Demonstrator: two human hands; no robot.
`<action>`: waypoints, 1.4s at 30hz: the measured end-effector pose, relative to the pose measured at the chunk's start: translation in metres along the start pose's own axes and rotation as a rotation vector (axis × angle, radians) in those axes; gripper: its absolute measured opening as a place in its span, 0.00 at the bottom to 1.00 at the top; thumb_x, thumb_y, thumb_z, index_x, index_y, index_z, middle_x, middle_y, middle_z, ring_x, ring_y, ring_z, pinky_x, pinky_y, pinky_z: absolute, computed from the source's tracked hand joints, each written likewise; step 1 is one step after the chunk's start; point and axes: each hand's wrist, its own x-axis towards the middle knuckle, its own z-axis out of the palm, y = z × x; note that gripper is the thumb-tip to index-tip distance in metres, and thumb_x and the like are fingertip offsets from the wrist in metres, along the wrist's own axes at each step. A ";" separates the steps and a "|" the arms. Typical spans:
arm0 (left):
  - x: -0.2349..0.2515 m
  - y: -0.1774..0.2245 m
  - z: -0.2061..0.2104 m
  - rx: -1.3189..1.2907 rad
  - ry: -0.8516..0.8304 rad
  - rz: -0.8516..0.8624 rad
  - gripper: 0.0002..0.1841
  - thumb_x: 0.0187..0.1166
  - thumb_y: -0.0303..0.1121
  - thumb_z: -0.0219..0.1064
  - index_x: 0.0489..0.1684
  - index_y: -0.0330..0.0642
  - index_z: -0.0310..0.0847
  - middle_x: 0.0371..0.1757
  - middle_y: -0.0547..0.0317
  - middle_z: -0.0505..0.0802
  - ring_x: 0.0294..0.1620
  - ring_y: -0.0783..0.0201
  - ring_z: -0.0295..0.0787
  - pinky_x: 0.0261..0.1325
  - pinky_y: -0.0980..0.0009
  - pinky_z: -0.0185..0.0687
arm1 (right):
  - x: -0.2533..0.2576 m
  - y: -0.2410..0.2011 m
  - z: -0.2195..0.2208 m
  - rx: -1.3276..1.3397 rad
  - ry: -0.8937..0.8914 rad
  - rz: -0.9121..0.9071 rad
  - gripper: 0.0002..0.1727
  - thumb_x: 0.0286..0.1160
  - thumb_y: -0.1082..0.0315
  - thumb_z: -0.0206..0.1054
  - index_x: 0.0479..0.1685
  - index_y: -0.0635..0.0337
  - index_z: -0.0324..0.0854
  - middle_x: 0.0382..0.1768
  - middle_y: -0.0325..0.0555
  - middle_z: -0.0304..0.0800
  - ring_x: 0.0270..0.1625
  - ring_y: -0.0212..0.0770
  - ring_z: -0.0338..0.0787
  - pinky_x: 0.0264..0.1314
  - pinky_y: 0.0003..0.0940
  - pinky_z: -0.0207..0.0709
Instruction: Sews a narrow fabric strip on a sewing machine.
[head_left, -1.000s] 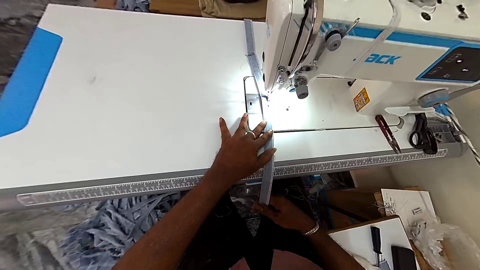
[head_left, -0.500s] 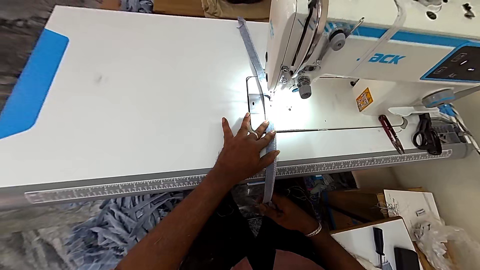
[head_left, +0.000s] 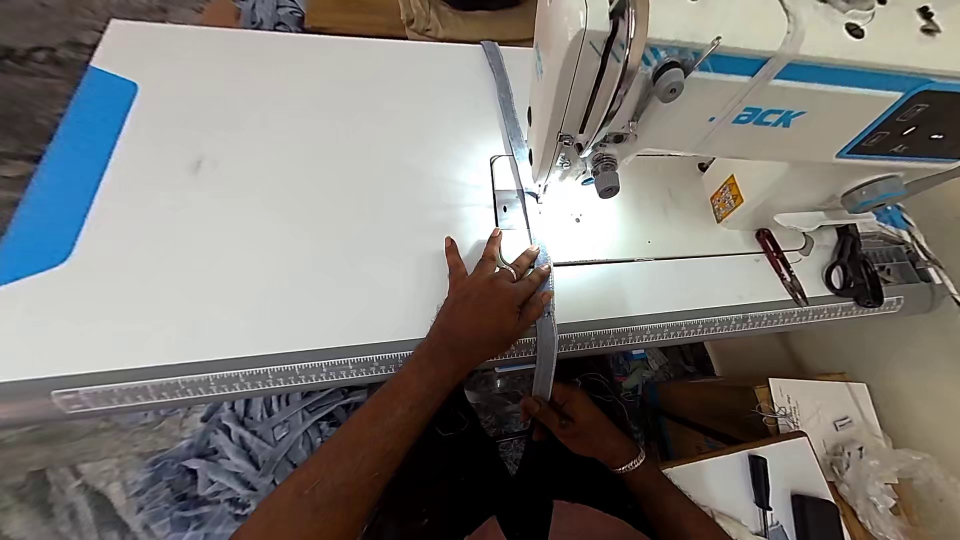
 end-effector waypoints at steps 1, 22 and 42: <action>0.000 0.000 -0.001 0.002 -0.001 -0.007 0.30 0.91 0.62 0.39 0.82 0.68 0.78 0.87 0.70 0.76 0.94 0.37 0.52 0.78 0.12 0.28 | 0.000 -0.001 0.000 -0.009 -0.003 0.001 0.15 0.90 0.61 0.58 0.51 0.63 0.85 0.42 0.43 0.93 0.34 0.34 0.92 0.41 0.30 0.90; 0.076 -0.027 -0.017 0.046 -0.112 -0.222 0.35 0.87 0.66 0.40 0.87 0.64 0.72 0.91 0.68 0.70 0.96 0.37 0.45 0.75 0.09 0.22 | -0.062 -0.166 -0.155 -0.922 0.627 0.087 0.18 0.89 0.60 0.60 0.69 0.57 0.82 0.52 0.54 0.92 0.48 0.50 0.92 0.51 0.56 0.84; -0.003 -0.002 -0.002 0.002 -0.028 0.005 0.37 0.83 0.72 0.40 0.83 0.67 0.76 0.90 0.67 0.73 0.95 0.36 0.49 0.79 0.12 0.29 | 0.028 -0.021 -0.006 -0.094 -0.023 -0.073 0.16 0.85 0.63 0.65 0.64 0.60 0.85 0.53 0.43 0.93 0.51 0.32 0.91 0.57 0.34 0.86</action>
